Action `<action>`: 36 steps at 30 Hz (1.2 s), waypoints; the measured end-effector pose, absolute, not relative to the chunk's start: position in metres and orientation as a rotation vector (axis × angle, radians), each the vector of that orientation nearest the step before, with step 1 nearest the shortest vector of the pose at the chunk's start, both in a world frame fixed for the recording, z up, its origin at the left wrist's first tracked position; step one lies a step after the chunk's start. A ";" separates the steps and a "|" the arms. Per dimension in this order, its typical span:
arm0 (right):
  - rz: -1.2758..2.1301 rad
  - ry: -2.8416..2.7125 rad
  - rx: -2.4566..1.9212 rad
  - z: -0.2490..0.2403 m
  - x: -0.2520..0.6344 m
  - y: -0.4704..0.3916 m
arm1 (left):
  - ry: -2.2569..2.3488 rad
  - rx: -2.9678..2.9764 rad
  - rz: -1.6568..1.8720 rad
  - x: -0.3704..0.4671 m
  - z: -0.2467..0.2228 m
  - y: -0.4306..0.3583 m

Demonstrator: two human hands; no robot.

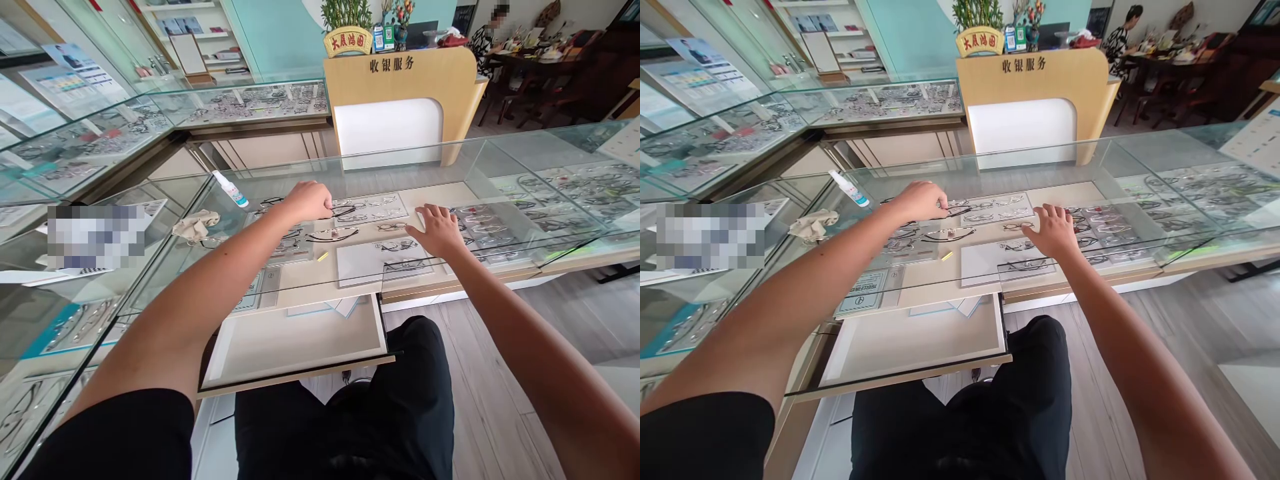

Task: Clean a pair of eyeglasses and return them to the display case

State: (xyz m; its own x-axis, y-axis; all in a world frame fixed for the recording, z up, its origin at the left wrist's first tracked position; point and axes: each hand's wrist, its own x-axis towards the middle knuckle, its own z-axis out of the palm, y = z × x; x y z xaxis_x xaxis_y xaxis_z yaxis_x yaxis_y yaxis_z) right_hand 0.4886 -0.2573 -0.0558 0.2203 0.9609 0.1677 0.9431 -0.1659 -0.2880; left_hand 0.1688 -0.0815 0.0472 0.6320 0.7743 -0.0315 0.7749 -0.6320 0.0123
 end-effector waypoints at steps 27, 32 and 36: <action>0.038 -1.811 -2.199 -0.051 0.492 -0.260 | 0.933 2.772 -0.307 0.109 -0.083 -0.254; 0.029 -1.798 -2.180 -0.052 0.492 -0.262 | 1.065 2.904 -0.166 0.141 -0.134 -0.197; 0.016 -1.798 -2.155 -0.053 0.491 -0.264 | 1.117 2.805 -0.057 0.165 -0.154 -0.155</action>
State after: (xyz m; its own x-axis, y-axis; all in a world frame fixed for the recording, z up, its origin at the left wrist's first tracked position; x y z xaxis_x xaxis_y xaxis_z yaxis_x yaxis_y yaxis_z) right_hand 0.4906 -0.2638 -0.0534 0.2016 0.9584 0.2023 0.9547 -0.1461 -0.2593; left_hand 0.1652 -0.1546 -0.1536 0.7265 0.6825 -0.0797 0.6870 -0.7198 0.0990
